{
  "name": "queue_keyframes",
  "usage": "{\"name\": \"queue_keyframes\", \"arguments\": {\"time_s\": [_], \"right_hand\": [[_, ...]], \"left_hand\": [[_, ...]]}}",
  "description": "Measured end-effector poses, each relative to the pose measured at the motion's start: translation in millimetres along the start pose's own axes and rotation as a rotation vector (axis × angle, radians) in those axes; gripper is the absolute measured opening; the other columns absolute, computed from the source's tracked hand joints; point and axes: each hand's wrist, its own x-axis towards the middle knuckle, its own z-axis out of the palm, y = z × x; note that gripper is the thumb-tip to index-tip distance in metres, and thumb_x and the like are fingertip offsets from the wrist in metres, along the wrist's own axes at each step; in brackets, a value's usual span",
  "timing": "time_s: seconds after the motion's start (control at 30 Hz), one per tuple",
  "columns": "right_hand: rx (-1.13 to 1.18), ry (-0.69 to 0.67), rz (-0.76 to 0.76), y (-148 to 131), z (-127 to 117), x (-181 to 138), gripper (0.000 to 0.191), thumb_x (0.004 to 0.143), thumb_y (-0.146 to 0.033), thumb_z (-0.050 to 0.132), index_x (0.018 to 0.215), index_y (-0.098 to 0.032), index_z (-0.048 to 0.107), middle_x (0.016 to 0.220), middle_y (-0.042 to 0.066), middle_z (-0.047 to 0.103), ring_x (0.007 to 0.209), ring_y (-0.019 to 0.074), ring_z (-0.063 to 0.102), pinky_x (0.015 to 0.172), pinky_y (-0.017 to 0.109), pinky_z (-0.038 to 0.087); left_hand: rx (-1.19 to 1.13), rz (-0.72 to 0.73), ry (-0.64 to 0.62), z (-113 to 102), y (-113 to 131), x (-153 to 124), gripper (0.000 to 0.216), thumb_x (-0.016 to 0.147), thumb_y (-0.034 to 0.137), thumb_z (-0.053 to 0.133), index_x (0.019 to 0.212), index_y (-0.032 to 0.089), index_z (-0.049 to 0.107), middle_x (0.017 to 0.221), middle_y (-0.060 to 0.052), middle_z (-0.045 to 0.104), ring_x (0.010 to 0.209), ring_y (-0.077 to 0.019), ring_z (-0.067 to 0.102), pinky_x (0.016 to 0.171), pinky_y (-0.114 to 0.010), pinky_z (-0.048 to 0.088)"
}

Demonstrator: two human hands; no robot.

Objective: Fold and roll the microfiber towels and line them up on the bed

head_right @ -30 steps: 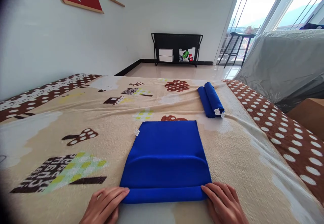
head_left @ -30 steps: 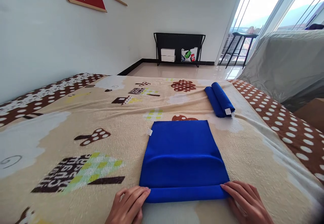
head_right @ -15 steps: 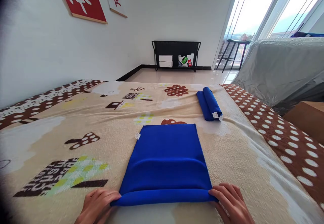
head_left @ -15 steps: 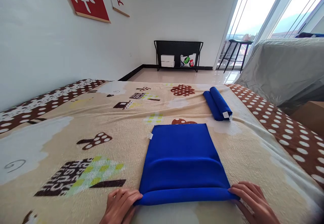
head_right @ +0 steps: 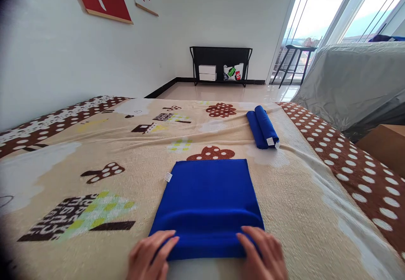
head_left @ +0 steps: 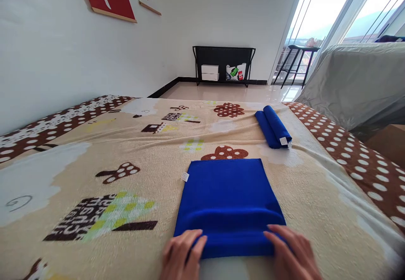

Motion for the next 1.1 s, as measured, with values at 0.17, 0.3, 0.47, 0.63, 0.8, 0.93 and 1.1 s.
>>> {"name": "queue_keyframes", "arguments": {"time_s": [0.17,0.3,0.47,0.63,0.8,0.93,1.1], "right_hand": [[0.028,-0.077,-0.310,-39,26,31,0.036,0.095,-0.022,0.047,0.126,-0.024,0.065,0.123,-0.001,0.070,0.113,0.0126,0.066,0.095,0.024,0.048],[-0.140,-0.178,-0.224,-4,12,18,0.053,0.095,-0.041,0.051,0.140,-0.013,0.053,0.138,0.005,0.060,0.123,0.0172,0.061,0.100,0.029,0.046],[-0.243,-0.172,-0.069,22,-4,-1,0.063,0.095,-0.047,0.049,0.146,-0.010,0.046,0.140,0.010,0.058,0.123,0.0239,0.061,0.114,0.039,0.032],[-0.141,-0.072,-0.127,-26,13,30,0.044,0.090,-0.024,0.053,0.133,-0.016,0.059,0.134,0.005,0.063,0.121,0.0196,0.062,0.113,0.038,0.035],[-0.211,-0.195,-0.168,-35,29,47,0.050,0.097,-0.043,0.046,0.135,-0.013,0.058,0.141,0.006,0.057,0.122,0.0194,0.061,0.092,0.035,0.053],[-0.329,-0.225,0.041,4,27,25,0.060,0.100,-0.051,0.039,0.144,-0.011,0.048,0.146,0.008,0.052,0.125,0.0228,0.059,0.093,0.041,0.052],[-0.259,-0.186,0.074,27,14,3,0.056,0.100,-0.044,0.041,0.146,-0.014,0.044,0.148,0.010,0.050,0.131,0.0260,0.054,0.101,0.044,0.044]], "left_hand": [[0.030,0.279,0.005,35,33,25,0.038,0.096,0.012,0.039,0.124,0.014,0.065,0.122,-0.003,0.073,0.118,-0.0135,0.063,0.104,-0.026,0.042],[0.204,0.205,-0.091,24,3,9,0.047,0.099,0.042,0.045,0.136,0.016,0.059,0.138,-0.005,0.064,0.126,-0.0171,0.058,0.108,-0.030,0.038],[0.293,0.043,-0.087,2,-21,-5,0.044,0.098,0.032,0.047,0.135,0.014,0.058,0.138,-0.008,0.063,0.124,-0.0201,0.060,0.125,-0.043,0.007],[0.153,0.224,-0.033,17,19,26,0.042,0.088,0.010,0.047,0.127,0.011,0.064,0.132,-0.007,0.067,0.127,-0.0187,0.058,0.120,-0.038,0.027],[0.134,0.083,-0.095,39,24,37,0.045,0.095,0.029,0.048,0.137,0.015,0.057,0.139,-0.007,0.062,0.125,-0.0195,0.060,0.098,-0.033,0.050],[0.208,-0.169,-0.112,34,-19,13,0.052,0.096,0.032,0.049,0.147,0.018,0.046,0.145,-0.008,0.057,0.131,-0.0232,0.055,0.104,-0.041,0.045],[0.211,-0.063,-0.025,6,-45,-7,0.046,0.094,0.020,0.053,0.139,0.018,0.055,0.142,-0.010,0.059,0.132,-0.0240,0.054,0.120,-0.046,0.022]]}}
